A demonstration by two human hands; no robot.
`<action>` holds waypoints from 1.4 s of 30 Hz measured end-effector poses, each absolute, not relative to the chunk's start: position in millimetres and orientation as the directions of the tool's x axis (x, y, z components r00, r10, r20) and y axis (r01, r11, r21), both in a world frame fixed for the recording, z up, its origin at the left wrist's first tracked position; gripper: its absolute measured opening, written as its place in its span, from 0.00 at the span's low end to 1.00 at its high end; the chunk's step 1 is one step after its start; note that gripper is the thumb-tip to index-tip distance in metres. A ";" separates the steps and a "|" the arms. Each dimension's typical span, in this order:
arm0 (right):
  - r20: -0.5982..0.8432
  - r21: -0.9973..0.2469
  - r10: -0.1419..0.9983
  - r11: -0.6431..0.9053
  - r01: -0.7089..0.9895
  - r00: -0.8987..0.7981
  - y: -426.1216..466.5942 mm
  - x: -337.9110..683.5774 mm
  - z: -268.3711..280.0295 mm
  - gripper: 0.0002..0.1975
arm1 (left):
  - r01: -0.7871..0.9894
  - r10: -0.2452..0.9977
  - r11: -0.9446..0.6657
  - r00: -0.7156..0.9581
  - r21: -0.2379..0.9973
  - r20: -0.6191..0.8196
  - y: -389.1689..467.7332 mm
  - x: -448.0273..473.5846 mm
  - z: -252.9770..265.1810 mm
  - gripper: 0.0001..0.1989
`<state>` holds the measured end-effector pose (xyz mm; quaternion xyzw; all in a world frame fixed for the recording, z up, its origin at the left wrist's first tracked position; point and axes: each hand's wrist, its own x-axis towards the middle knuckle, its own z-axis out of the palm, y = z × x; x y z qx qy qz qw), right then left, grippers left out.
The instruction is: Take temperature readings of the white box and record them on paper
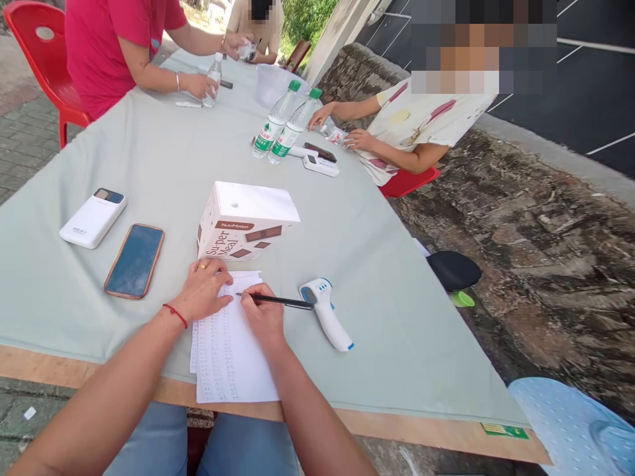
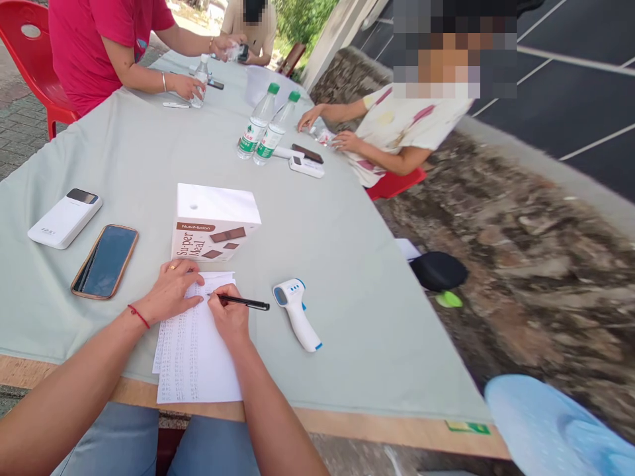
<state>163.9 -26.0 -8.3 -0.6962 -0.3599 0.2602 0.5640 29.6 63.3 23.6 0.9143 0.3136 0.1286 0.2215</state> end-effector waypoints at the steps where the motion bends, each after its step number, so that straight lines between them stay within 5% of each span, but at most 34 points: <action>1: 0.042 -0.972 0.796 -0.108 0.211 0.604 -26.2 163.8 -8.7 0.04 | 0.516 0.630 -0.705 0.771 0.486 0.096 63.1 29.6 23.9 0.11; 42: 0.055 -0.967 0.788 -0.112 0.230 0.613 -27.6 165.6 -8.6 0.04 | 0.510 0.625 -0.709 0.775 0.487 0.099 63.6 29.5 22.0 0.11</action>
